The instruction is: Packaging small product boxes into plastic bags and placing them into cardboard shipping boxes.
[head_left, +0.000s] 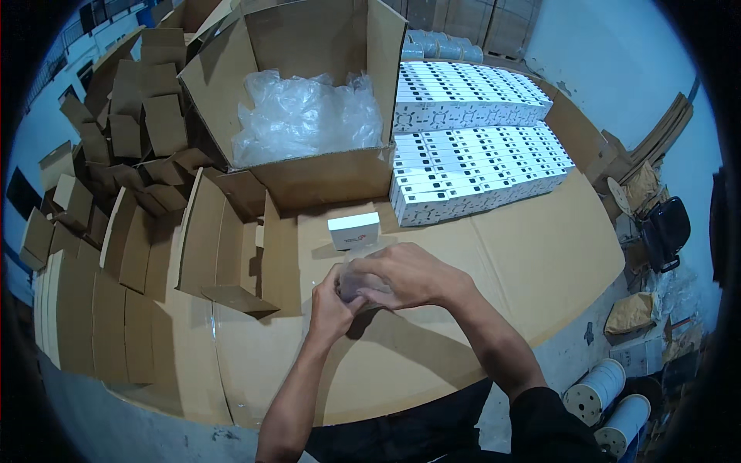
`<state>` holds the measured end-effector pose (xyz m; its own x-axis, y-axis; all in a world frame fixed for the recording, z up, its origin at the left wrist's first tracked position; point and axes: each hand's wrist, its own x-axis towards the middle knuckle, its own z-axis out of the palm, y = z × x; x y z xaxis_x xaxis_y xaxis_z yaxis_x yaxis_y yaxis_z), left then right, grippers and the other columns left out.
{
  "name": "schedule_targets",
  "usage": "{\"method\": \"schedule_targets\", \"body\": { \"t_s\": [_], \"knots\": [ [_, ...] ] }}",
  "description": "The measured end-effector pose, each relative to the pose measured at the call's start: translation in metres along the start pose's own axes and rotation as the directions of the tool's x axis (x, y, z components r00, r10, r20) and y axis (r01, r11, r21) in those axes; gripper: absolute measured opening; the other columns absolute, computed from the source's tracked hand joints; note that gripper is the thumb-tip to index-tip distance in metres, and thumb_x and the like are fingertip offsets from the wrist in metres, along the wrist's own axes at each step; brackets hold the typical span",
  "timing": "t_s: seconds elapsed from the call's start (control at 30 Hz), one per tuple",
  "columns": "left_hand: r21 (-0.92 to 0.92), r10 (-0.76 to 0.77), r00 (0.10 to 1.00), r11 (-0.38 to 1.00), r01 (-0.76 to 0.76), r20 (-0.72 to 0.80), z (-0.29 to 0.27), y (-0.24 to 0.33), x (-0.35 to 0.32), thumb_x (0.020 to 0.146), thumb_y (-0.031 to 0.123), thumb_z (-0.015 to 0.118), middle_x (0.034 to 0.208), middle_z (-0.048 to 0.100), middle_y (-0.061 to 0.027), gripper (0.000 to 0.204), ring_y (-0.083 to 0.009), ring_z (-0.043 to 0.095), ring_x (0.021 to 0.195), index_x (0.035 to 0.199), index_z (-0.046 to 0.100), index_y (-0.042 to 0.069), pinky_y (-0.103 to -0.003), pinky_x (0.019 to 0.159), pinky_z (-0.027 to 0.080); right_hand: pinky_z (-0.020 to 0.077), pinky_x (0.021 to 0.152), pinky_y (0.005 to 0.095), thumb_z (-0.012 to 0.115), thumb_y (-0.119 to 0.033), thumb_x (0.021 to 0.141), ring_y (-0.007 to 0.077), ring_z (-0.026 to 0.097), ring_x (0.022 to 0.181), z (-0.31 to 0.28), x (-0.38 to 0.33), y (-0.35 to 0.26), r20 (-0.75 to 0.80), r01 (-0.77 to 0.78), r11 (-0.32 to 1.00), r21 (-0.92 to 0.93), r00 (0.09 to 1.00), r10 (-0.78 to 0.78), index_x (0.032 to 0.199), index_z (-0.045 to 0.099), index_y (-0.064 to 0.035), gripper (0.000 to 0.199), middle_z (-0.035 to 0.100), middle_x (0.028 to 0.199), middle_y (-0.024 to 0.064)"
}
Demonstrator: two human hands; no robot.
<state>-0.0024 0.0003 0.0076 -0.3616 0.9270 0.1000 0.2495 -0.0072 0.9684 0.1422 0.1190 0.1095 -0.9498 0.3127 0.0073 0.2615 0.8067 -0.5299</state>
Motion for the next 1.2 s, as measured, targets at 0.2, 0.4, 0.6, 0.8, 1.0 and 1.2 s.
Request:
{"method": "schedule_targets", "body": {
  "t_s": [0.2, 0.4, 0.6, 0.8, 1.0, 1.2],
  "knots": [
    [0.017, -0.160, 0.978, 0.987, 0.159, 0.133, -0.005, 0.010, -0.001, 0.075, 0.008, 0.088, 0.105, 0.073, -0.0093, 0.047, -0.0164, 0.070, 0.097, 0.115, 0.066, -0.001, -0.033, 0.085, 0.057, 0.0559, 0.087, 0.0451, 0.070, -0.023, 0.086, 0.0375, 0.070, 0.096, -0.009, 0.001, 0.000, 0.055, 0.093, 0.994, -0.050, 0.994, -0.090, 0.135, 0.064, -0.0157, 0.050, 0.073, 0.114, 0.0151],
    [-0.025, -0.160, 0.975, 0.986, 0.165, 0.156, -0.008, -0.010, -0.002, 0.074, 0.007, 0.089, 0.102, 0.075, -0.0099, 0.050, -0.0173, 0.071, 0.097, 0.117, 0.065, -0.002, -0.034, 0.087, 0.058, 0.0557, 0.091, 0.0435, 0.065, -0.016, 0.090, 0.0335, 0.070, 0.105, 0.005, 0.003, 0.020, -0.282, 0.300, 0.952, 0.067, 0.921, -0.270, 0.133, 0.065, -0.0123, 0.043, 0.070, 0.124, 0.0146],
    [-0.076, -0.125, 0.973, 0.987, 0.142, 0.191, -0.019, 0.005, 0.004, 0.072, 0.005, 0.090, 0.109, 0.074, -0.0113, 0.050, -0.0173, 0.070, 0.100, 0.115, 0.066, -0.002, -0.034, 0.090, 0.057, 0.0512, 0.070, 0.0237, 0.055, -0.002, 0.098, 0.0052, 0.053, 0.073, 0.029, -0.001, 0.061, -0.574, 0.183, 0.733, 0.655, 0.752, 0.325, 0.135, 0.063, -0.0063, 0.038, 0.066, 0.092, 0.0024],
    [-0.114, -0.120, 0.965, 0.982, 0.149, 0.235, -0.026, -0.001, 0.003, 0.077, 0.005, 0.086, 0.108, 0.072, -0.0101, 0.056, -0.0177, 0.068, 0.102, 0.126, 0.058, -0.001, -0.035, 0.091, 0.056, 0.0476, 0.063, 0.0236, 0.066, 0.007, 0.089, 0.0041, 0.049, 0.068, 0.061, 0.006, 0.069, -0.592, 0.113, 0.811, 0.574, 0.742, 0.315, 0.137, 0.062, -0.0095, 0.050, 0.068, 0.097, 0.0016],
    [-0.071, -0.203, 0.939, 0.970, 0.231, 0.278, -0.030, 0.001, 0.003, 0.085, 0.007, 0.081, 0.111, 0.071, -0.0107, 0.048, -0.0177, 0.067, 0.105, 0.126, 0.057, 0.000, -0.035, 0.091, 0.055, 0.0488, 0.063, 0.0248, 0.073, 0.003, 0.086, 0.0066, 0.052, 0.067, 0.078, 0.019, 0.085, -0.640, 0.111, 0.844, 0.526, 0.705, 0.306, 0.129, 0.068, -0.0101, 0.045, 0.067, 0.092, 0.0017],
    [-0.098, -0.263, 0.939, 0.952, 0.290, 0.223, -0.029, 0.000, 0.006, 0.088, 0.011, 0.079, 0.109, 0.072, -0.0090, 0.039, -0.0159, 0.068, 0.098, 0.121, 0.061, 0.000, -0.033, 0.088, 0.055, 0.0530, 0.065, 0.0278, 0.074, 0.003, 0.085, 0.0104, 0.062, 0.073, 0.077, 0.022, 0.086, -0.763, 0.152, 0.917, 0.369, 0.613, 0.205, 0.122, 0.070, -0.0091, 0.039, 0.069, 0.094, 0.0066]
  ]
}}
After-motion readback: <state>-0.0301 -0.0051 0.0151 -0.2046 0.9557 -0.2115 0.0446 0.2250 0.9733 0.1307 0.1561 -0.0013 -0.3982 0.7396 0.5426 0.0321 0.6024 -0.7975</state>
